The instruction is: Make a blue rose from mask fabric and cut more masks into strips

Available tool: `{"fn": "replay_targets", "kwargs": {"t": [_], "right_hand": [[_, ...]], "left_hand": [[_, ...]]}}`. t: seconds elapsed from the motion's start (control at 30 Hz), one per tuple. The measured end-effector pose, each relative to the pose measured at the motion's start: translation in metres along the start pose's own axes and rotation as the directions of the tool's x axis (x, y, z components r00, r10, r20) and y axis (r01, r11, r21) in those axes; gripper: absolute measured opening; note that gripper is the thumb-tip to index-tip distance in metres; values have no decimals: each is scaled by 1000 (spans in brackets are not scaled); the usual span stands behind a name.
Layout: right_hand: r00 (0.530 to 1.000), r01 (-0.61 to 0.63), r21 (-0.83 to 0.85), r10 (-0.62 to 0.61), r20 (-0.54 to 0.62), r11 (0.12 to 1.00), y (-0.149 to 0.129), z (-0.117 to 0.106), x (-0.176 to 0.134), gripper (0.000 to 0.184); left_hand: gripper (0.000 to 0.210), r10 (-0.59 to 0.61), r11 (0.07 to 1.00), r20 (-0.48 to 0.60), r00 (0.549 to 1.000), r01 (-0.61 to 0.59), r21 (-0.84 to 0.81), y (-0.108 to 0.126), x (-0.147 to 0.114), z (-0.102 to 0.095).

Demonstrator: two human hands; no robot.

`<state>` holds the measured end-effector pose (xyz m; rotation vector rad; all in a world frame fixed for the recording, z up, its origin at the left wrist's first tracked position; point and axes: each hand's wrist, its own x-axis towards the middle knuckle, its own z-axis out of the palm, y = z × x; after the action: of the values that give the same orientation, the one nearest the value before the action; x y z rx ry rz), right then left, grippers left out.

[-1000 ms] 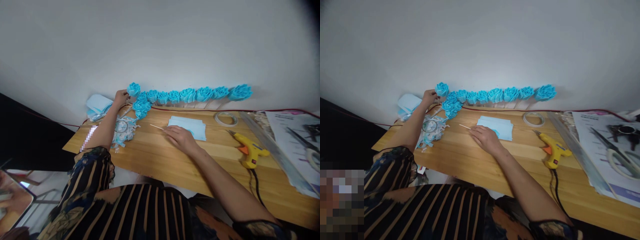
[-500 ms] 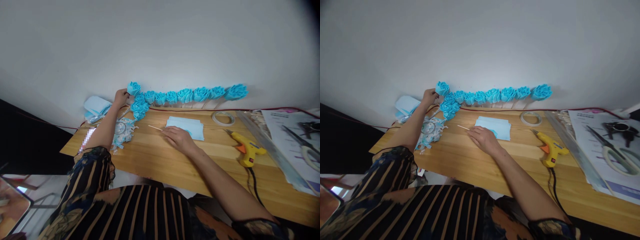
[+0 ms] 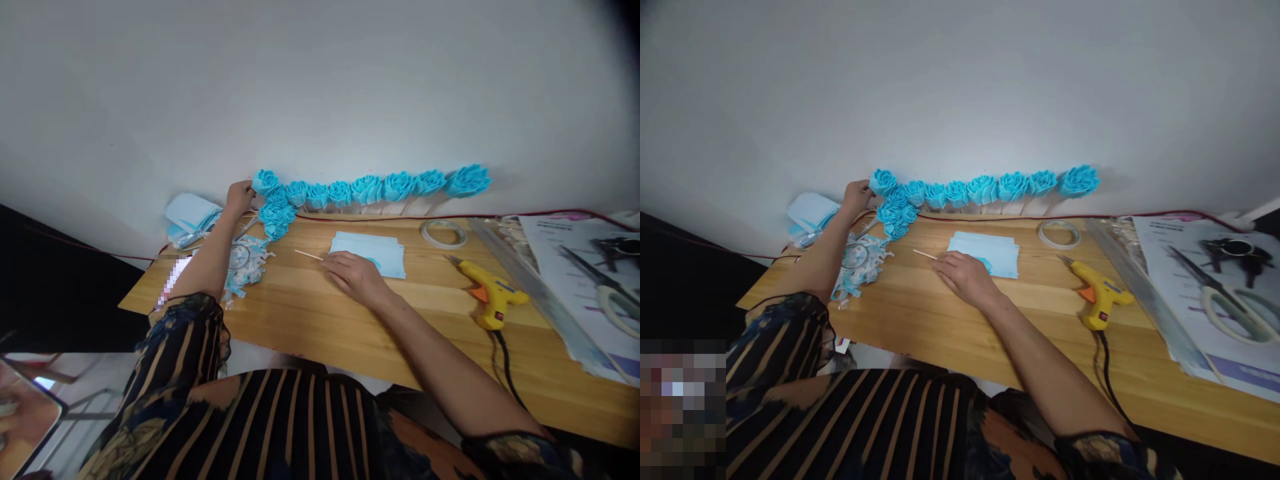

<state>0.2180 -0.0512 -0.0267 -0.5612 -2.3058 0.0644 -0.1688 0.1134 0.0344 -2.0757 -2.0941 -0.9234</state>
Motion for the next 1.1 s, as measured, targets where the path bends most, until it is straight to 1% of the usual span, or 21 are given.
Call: {"fn": "replay_targets", "kwargs": {"t": [0.13,0.23,0.37,0.53,0.7,0.83,0.97,1.1], "right_hand": [[999,-27,32,27,28,999,0,-1,-1,26],[998,-50,50,48,47,997,0,-1,-1,28],[997,-49,33,47,57,998,0,-1,-1,27],[997,-47,35,45,56,998,-1,-1,0,27],[995,-68,40,65,69,997,-2,-1,0,28],[995,-65,40,62,74,997,0,0,-1,28],[998,-35,9,35,49,999,2,1,-3,27],[998,-38,-9,38,58,999,3,2,-4,27]], "left_hand": [[23,-23,999,4,1000,23,39,1,0,5],[25,-36,998,33,999,34,56,1,-2,7],[25,-48,998,57,997,45,53,-1,-5,8],[28,-68,998,-2,998,68,4,-5,-9,6],[15,-112,994,-22,993,112,-12,-7,-6,2],[20,-153,980,-70,986,142,-138,-7,1,-3],[26,-135,972,-77,988,117,-204,-6,6,-9],[29,-95,983,-150,984,69,-173,-3,4,-13]]}}
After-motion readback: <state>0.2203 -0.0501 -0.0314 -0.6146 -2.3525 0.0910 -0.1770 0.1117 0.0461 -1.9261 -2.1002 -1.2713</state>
